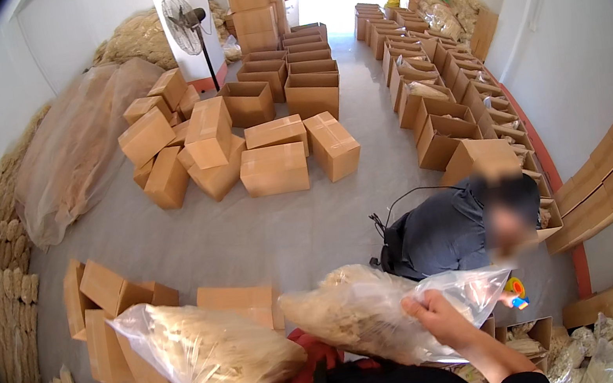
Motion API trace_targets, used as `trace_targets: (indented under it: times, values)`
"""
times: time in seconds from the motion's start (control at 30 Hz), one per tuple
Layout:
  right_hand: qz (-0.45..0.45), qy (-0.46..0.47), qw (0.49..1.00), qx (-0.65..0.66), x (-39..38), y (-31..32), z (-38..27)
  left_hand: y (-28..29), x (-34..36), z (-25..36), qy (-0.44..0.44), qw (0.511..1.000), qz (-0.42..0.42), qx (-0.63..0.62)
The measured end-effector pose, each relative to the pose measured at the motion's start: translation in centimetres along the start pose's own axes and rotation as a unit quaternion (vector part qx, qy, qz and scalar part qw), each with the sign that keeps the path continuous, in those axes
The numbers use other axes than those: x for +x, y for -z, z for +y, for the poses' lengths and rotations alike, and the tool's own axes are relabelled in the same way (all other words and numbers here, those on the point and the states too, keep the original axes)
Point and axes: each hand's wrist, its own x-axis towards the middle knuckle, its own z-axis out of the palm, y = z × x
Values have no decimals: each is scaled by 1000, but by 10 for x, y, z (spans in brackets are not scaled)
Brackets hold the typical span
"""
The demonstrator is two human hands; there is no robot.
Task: The person places plastic bags containing dry noodles into cardboard boxes on the floor, periodically returning to a large stack of bags to retrieve more.
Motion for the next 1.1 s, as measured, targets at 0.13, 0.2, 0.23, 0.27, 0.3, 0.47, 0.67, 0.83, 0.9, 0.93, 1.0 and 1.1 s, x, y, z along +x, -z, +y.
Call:
trace_targets:
  times: [0.13,0.2,0.23,0.27,0.3,0.47,0.67,0.83,0.9,0.93,1.0,1.1]
  values:
    - [65,-3,995,69,76,28,-56,-94,90,19,-10,1000,-3,-16]
    - [88,-4,993,78,112,48,-71,-141,133,24,-18,1000,-1,0]
    - [93,-7,991,94,130,57,-74,-169,151,32,-21,1000,-1,13]
    - [97,-9,989,109,151,68,-75,-199,165,41,2,1000,-13,-6]
    - [97,-5,987,125,172,77,-80,-219,184,43,-7,1000,-20,2]
    - [136,49,961,234,275,132,-143,-320,264,55,-38,995,-83,38]
    - [93,53,974,199,418,200,-186,-478,329,70,6,997,-73,9]
    - [149,21,971,188,506,249,-209,-592,366,74,36,999,-31,-7]
    - [156,29,966,204,542,275,-216,-636,393,68,33,999,-11,-3]
    - [164,27,965,201,557,288,-212,-661,402,71,55,997,-51,22]
    - [191,10,956,220,584,315,-218,-715,430,65,66,992,-100,35]
    - [189,6,957,219,619,373,-197,-796,472,57,90,987,-131,21]
